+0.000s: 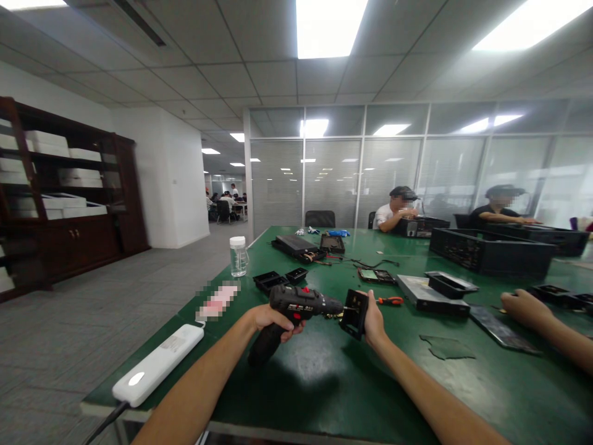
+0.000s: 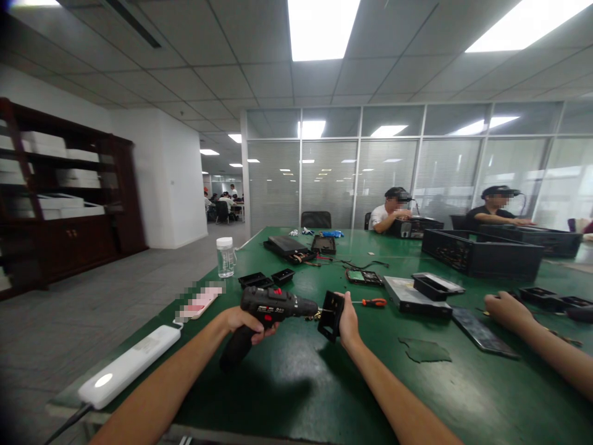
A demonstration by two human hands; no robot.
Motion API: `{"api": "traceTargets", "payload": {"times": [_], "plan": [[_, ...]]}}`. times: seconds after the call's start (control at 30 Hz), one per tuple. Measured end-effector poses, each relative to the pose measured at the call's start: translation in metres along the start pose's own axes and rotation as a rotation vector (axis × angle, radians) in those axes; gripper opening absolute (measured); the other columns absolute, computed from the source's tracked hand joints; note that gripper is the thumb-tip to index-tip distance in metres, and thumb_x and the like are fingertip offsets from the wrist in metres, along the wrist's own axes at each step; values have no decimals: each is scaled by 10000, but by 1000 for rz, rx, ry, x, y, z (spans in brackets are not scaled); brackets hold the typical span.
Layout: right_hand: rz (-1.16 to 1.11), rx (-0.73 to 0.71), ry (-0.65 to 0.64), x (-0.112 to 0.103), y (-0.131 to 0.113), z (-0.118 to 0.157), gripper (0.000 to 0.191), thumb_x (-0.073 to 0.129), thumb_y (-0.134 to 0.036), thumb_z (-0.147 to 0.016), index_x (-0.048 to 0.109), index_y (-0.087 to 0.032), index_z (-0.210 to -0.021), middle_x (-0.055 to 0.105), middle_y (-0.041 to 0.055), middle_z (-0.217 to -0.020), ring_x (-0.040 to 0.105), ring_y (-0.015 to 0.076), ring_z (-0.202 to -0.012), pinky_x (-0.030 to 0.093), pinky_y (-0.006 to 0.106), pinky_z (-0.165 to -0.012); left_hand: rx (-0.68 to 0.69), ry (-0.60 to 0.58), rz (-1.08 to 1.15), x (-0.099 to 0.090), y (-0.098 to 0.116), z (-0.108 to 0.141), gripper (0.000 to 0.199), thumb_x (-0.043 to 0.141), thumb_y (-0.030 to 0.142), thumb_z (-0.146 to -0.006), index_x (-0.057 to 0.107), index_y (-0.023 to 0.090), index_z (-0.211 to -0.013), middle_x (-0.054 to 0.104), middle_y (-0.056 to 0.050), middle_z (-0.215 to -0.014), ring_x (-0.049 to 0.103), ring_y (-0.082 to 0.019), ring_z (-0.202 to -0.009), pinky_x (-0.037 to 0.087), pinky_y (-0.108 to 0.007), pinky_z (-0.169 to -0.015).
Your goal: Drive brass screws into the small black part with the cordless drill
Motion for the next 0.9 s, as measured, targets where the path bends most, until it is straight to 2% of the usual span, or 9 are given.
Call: {"api": "traceTargets", "payload": {"times": [0.33, 0.9], "plan": [[18, -20, 31, -1, 1, -1, 523, 414, -608, -609, 572, -182, -868, 577, -3, -691, 531, 157, -613, 414, 278, -573, 4, 5, -5, 2, 2, 1, 378, 579, 181, -576, 494, 79, -931, 503, -54, -746, 469, -88, -495, 380, -237, -493], [1, -4, 2, 0, 0, 1, 510, 413, -608, -611, 565, -198, -874, 572, -6, -676, 532, 162, -599, 424, 288, -549, -9, 5, 10, 2, 2, 0, 378, 577, 183, -571, 497, 84, -927, 500, -50, -740, 461, -84, -485, 372, -236, -484]]}}
Point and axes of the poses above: each hand's wrist, its own z-axis away from the middle knuckle, its own x-axis out of the palm, y = z × x, the point moved 1 cm from there along -z, towards the middle knuckle
